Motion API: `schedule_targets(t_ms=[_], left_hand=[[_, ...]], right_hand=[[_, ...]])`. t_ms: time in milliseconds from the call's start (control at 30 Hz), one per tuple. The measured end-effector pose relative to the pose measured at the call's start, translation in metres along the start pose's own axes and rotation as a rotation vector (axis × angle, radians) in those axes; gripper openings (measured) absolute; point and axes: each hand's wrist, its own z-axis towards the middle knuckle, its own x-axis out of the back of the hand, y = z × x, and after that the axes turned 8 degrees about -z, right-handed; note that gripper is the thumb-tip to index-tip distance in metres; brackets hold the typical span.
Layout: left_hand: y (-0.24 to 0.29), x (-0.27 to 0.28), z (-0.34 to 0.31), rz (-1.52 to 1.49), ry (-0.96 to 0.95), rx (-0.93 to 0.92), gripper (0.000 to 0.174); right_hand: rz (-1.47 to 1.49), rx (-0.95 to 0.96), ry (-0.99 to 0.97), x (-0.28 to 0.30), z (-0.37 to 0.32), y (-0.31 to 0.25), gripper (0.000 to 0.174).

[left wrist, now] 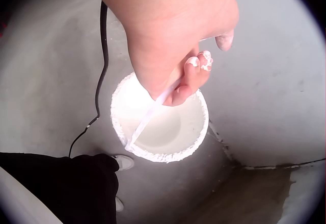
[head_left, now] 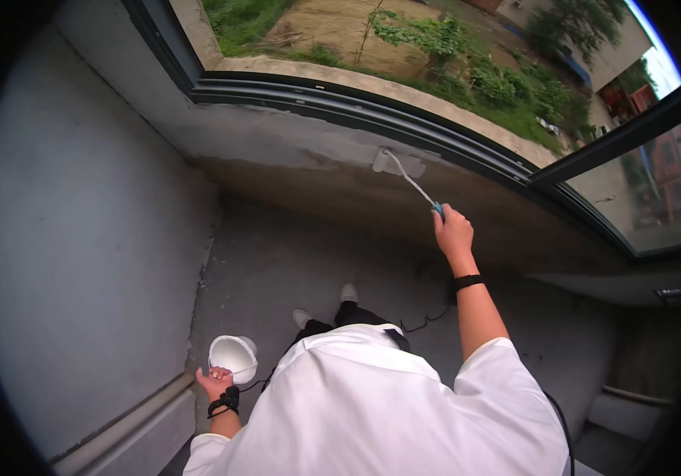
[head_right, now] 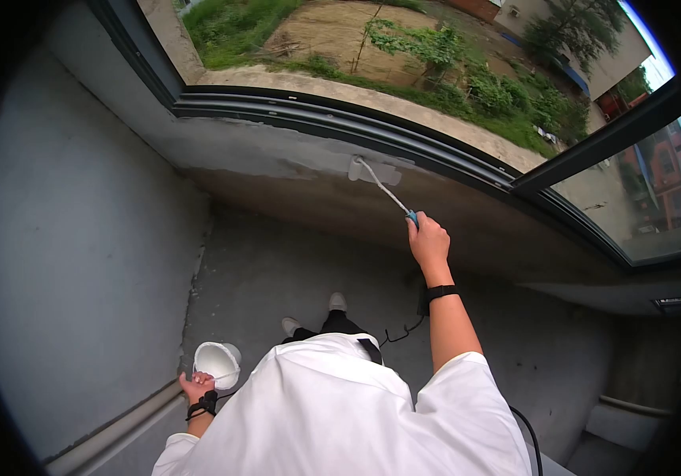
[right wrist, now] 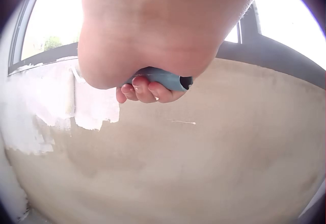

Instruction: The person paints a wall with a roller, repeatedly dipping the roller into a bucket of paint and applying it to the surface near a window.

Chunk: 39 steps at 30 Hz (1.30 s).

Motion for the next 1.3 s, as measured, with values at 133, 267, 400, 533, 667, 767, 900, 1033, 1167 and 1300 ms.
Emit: schedule_targets(t_ms=[133, 267, 400, 533, 667, 767, 900, 1033, 1167, 1300], left_hand=[[-0.006, -0.002, -0.002, -0.003, 0.007, -0.027, 0.049], [-0.012, -0.002, -0.004, 0.031, -0.012, -0.025, 0.049], [-0.021, 0.002, -0.003, 0.033, -0.007, -0.019, 0.049], [-0.018, 0.004, -0.005, 0.036, 0.015, -0.04, 0.049], [-0.016, -0.002, -0.007, 0.073, 0.032, -0.034, 0.048], [-0.021, -0.006, -0.012, 0.077, 0.044, -0.036, 0.048], [-0.029, -0.006, -0.015, 0.115, 0.018, -0.069, 0.048], [-0.028, -0.007, -0.021, 0.073, 0.018, -0.029, 0.049], [-0.032, -0.003, -0.027, 0.035, -0.009, -0.034, 0.049], [-0.042, -0.004, -0.03, 0.043, -0.003, -0.053, 0.049]], right_hand=[[-0.014, 0.034, -0.004, -0.005, 0.012, -0.011, 0.029], [-0.017, 0.001, 0.009, 0.001, -0.008, 0.023, 0.028], [-0.018, -0.081, -0.031, 0.003, -0.011, 0.04, 0.027], [-0.009, 0.011, -0.009, -0.001, 0.005, 0.008, 0.028], [-0.005, 0.008, -0.012, -0.007, 0.008, -0.01, 0.027], [0.01, -0.06, 0.001, -0.003, -0.009, 0.012, 0.027], [0.041, -0.164, -0.011, -0.008, -0.037, 0.037, 0.023], [0.118, -0.117, -0.017, -0.02, -0.022, 0.014, 0.023], [0.13, -0.012, 0.014, -0.02, 0.005, -0.014, 0.025], [0.112, -0.009, 0.002, -0.016, 0.0, 0.017, 0.025]])
